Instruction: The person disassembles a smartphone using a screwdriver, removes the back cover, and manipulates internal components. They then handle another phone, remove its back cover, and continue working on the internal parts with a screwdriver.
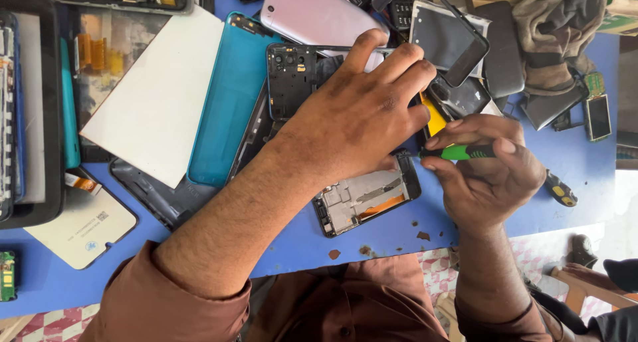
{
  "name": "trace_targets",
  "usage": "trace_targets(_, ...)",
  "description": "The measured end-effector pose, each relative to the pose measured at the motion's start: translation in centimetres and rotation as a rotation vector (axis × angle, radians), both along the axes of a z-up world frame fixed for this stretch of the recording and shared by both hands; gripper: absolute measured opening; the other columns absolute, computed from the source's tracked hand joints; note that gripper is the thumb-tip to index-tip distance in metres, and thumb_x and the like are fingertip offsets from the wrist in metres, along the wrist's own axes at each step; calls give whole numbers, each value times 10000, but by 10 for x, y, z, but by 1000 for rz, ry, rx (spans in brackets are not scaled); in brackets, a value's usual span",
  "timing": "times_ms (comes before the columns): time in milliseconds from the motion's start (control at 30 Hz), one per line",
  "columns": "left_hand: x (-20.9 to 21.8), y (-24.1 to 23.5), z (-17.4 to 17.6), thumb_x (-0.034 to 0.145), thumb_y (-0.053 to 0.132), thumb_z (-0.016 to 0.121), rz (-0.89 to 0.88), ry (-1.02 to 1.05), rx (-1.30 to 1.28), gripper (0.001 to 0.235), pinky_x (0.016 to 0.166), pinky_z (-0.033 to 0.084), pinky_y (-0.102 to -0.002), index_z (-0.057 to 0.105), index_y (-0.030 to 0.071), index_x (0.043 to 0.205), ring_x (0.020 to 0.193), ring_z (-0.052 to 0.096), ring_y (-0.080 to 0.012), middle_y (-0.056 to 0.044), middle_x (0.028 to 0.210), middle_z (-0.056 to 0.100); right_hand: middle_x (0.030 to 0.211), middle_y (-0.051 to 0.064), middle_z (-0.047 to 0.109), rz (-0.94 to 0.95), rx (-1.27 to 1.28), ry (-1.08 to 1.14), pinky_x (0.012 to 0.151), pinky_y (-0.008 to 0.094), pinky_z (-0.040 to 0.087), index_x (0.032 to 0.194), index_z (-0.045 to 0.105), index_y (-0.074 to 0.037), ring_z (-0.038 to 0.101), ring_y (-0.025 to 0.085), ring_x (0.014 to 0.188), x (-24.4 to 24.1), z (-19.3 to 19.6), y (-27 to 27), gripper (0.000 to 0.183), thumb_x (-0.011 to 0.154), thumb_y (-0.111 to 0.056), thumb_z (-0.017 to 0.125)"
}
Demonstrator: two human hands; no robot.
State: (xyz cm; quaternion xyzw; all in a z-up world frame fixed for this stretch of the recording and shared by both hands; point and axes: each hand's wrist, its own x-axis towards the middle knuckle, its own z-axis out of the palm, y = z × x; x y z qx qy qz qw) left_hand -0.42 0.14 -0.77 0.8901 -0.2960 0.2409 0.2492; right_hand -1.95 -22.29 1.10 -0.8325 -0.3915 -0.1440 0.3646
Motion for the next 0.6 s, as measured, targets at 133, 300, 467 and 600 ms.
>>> trace_targets(133,-1,0,3,634,362,897,-32,51,-3,253,1096,345,-481,781,203,793,1270,511,-228,-11,1196,642,1295,274,573,42,62,101,833,386,657,1555,159,-222,740,294,973,-2,3,-2,781,1027,150,600)
trace_targets(300,-1,-4,7,843,220,764,-76,177,2,63,1029,367,-425,777,208,782,1083,544,-154,52,927,609,1307,316,522,11,136,146,887,435,672,1578,163,-204,733,332,991,-4,2,-5,748,1056,199,516)
trace_targets(467,-1,-7,8,908,165,673,-109,242,28,158,1012,372,-398,779,186,793,1028,542,-135,55,871,608,1331,311,527,-29,161,130,927,431,673,1558,141,-176,733,325,1021,-5,-2,-13,666,1114,164,502)
trace_targets(600,0,-8,9,884,186,709,-124,232,1,112,1000,372,-403,780,180,798,1031,544,-146,47,877,610,1332,295,562,-50,152,105,946,393,632,1569,125,-167,729,302,1024,-3,-4,-17,659,1136,112,536)
